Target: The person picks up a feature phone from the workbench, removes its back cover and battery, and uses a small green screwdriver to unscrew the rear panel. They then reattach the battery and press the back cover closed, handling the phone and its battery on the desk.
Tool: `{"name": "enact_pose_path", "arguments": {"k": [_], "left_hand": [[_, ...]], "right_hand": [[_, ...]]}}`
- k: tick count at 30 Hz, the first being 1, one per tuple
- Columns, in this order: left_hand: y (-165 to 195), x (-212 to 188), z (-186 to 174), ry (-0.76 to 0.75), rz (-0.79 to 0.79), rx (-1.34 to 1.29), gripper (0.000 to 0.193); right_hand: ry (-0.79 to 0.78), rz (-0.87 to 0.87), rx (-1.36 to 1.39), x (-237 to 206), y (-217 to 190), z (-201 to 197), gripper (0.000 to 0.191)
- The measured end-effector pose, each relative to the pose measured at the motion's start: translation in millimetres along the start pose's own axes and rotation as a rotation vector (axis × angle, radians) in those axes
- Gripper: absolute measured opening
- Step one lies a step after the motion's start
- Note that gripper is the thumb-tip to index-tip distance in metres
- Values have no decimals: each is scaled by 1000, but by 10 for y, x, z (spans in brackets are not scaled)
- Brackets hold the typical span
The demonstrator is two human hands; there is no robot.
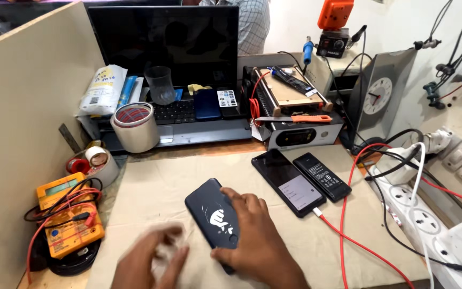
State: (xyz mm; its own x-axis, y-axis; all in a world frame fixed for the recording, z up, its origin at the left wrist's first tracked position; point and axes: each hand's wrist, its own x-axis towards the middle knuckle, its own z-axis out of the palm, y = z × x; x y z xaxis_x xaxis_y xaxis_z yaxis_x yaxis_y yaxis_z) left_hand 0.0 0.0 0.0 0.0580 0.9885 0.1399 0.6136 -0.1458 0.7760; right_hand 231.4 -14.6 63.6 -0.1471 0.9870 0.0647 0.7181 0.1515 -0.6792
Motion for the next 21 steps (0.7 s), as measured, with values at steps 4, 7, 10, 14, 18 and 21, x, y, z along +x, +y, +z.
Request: {"name": "enact_pose_path", "arguments": {"k": [4, 7, 10, 14, 18, 21], "left_hand": [[162, 354, -141, 112, 230, 2, 75], [308, 520, -350, -288, -199, -447, 69], [329, 384, -573, -476, -75, -629, 44], [389, 6, -600, -371, -18, -568, 36], [477, -277, -589, -329, 97, -510, 32], [534, -363, -591, -328, 116, -465, 30]], "right_hand": [[-74, -52, 588, 71, 73, -73, 97], [-119, -86, 718, 72, 49, -30, 88], [-105, -142, 634, 56, 26, 1, 75], [26, -391, 309, -6, 40, -112, 59], [-7, 8, 146, -107, 79, -297, 59], [-63, 63, 293, -196, 35, -367, 62]]}}
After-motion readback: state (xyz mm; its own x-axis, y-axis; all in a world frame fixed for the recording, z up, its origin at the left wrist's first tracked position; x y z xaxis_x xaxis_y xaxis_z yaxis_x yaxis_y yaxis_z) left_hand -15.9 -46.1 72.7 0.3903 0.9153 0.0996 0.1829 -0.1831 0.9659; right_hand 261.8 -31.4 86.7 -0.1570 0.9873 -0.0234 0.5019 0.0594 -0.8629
